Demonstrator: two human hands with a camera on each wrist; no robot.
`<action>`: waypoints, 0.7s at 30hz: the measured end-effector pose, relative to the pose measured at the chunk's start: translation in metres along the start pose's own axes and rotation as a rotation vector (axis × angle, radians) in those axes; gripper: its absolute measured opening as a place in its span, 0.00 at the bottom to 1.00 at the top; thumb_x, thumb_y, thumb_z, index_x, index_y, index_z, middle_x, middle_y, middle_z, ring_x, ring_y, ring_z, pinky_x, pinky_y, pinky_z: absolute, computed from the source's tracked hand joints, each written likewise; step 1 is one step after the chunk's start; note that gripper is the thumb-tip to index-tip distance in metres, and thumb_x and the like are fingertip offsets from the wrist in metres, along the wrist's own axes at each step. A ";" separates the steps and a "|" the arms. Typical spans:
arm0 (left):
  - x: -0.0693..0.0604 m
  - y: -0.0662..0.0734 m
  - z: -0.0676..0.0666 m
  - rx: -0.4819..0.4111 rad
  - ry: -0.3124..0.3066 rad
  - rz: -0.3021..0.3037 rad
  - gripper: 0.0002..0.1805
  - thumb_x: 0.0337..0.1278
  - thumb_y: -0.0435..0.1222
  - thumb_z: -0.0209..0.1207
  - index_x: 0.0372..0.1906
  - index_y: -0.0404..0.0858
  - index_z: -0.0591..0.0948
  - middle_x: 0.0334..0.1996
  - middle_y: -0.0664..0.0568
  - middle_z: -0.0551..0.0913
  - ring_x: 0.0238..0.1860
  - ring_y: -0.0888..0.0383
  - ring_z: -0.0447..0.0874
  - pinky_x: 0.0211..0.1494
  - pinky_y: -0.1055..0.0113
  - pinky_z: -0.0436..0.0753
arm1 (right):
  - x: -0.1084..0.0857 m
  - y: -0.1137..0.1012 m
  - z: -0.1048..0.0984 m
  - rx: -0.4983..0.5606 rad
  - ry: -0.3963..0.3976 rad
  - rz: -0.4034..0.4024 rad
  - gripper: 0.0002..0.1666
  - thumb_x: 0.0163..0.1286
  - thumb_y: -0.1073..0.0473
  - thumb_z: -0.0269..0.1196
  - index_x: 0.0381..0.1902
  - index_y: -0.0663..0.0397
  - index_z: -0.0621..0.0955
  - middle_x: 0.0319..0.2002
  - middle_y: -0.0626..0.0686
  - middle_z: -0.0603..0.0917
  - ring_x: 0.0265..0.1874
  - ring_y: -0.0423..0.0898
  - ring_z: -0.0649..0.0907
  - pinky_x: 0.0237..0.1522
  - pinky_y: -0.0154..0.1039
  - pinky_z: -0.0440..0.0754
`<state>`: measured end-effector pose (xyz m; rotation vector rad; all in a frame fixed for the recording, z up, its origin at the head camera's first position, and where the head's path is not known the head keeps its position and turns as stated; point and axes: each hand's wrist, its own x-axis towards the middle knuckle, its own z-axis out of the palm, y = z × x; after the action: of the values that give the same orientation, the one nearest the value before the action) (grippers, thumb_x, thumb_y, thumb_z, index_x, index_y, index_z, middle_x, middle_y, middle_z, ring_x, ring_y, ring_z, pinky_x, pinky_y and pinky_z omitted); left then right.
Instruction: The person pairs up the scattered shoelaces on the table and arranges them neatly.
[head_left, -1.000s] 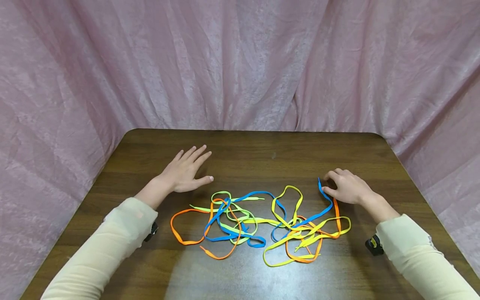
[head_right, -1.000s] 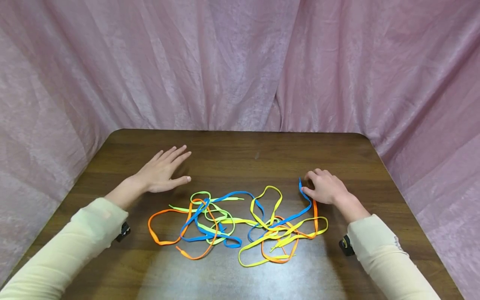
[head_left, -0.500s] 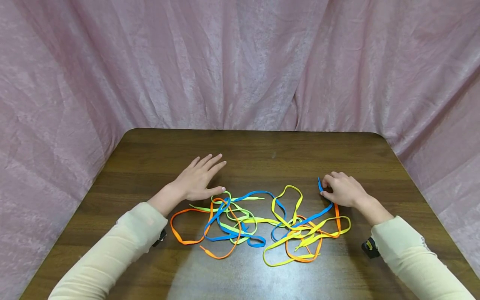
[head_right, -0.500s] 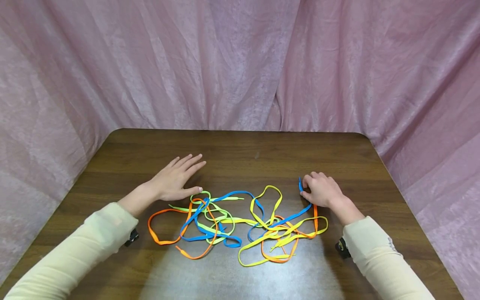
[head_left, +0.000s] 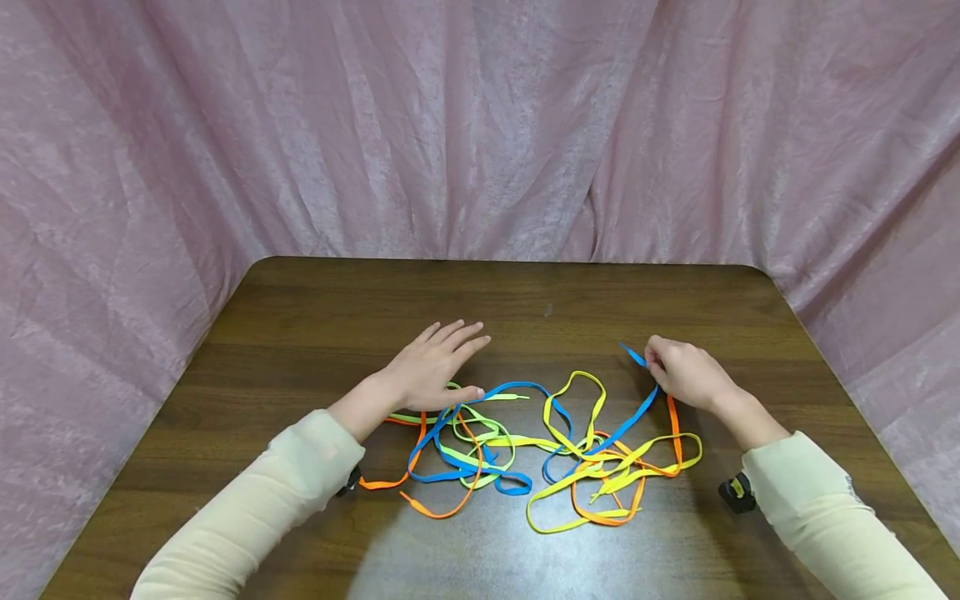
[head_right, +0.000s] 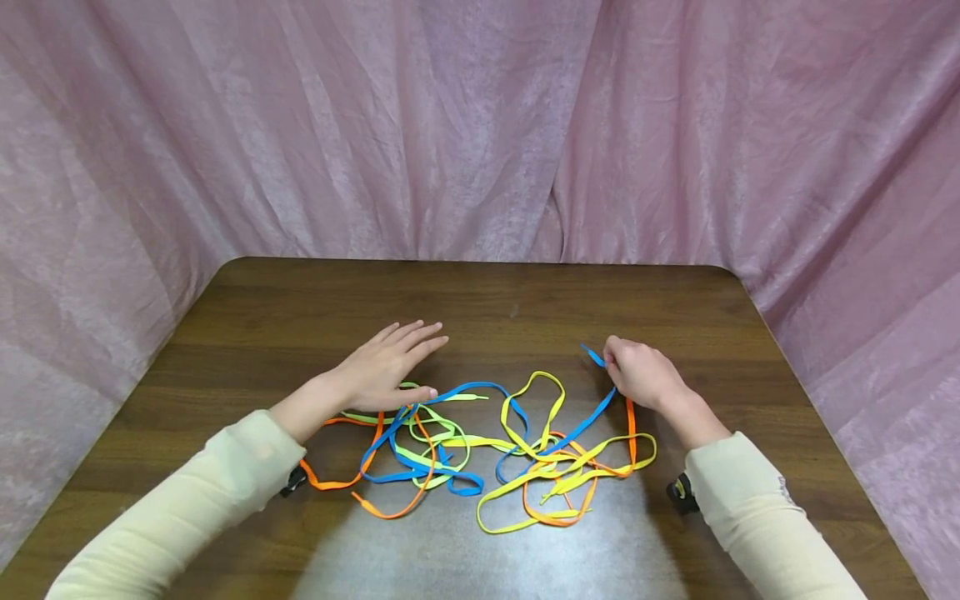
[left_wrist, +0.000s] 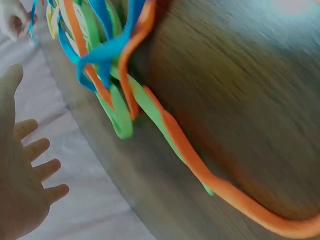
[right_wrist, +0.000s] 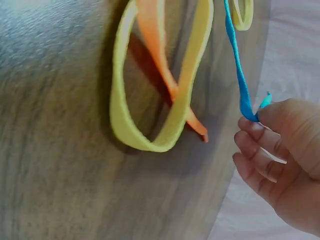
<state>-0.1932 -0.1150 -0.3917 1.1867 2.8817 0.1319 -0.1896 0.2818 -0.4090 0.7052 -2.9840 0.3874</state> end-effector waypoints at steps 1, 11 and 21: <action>0.002 0.003 0.000 0.003 0.006 0.013 0.41 0.57 0.61 0.48 0.71 0.48 0.54 0.71 0.51 0.53 0.71 0.48 0.48 0.69 0.46 0.51 | 0.001 -0.001 -0.001 0.004 0.016 -0.002 0.07 0.60 0.69 0.58 0.29 0.55 0.71 0.21 0.47 0.71 0.17 0.40 0.67 0.19 0.34 0.63; 0.023 0.036 0.005 0.055 0.000 0.120 0.40 0.57 0.64 0.45 0.70 0.46 0.58 0.70 0.49 0.56 0.69 0.48 0.54 0.68 0.50 0.55 | 0.010 -0.008 -0.006 0.019 0.202 -0.045 0.08 0.55 0.72 0.59 0.33 0.57 0.76 0.25 0.49 0.75 0.21 0.43 0.73 0.21 0.37 0.71; 0.043 0.071 0.013 0.113 0.000 0.183 0.38 0.55 0.62 0.49 0.67 0.47 0.62 0.65 0.53 0.63 0.65 0.54 0.61 0.65 0.58 0.62 | 0.017 -0.016 -0.011 0.014 0.283 -0.080 0.09 0.53 0.73 0.62 0.31 0.57 0.77 0.25 0.48 0.75 0.22 0.42 0.74 0.21 0.39 0.72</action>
<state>-0.1735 -0.0337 -0.3979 1.4681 2.8089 -0.0286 -0.1976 0.2639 -0.3927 0.7029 -2.6821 0.4614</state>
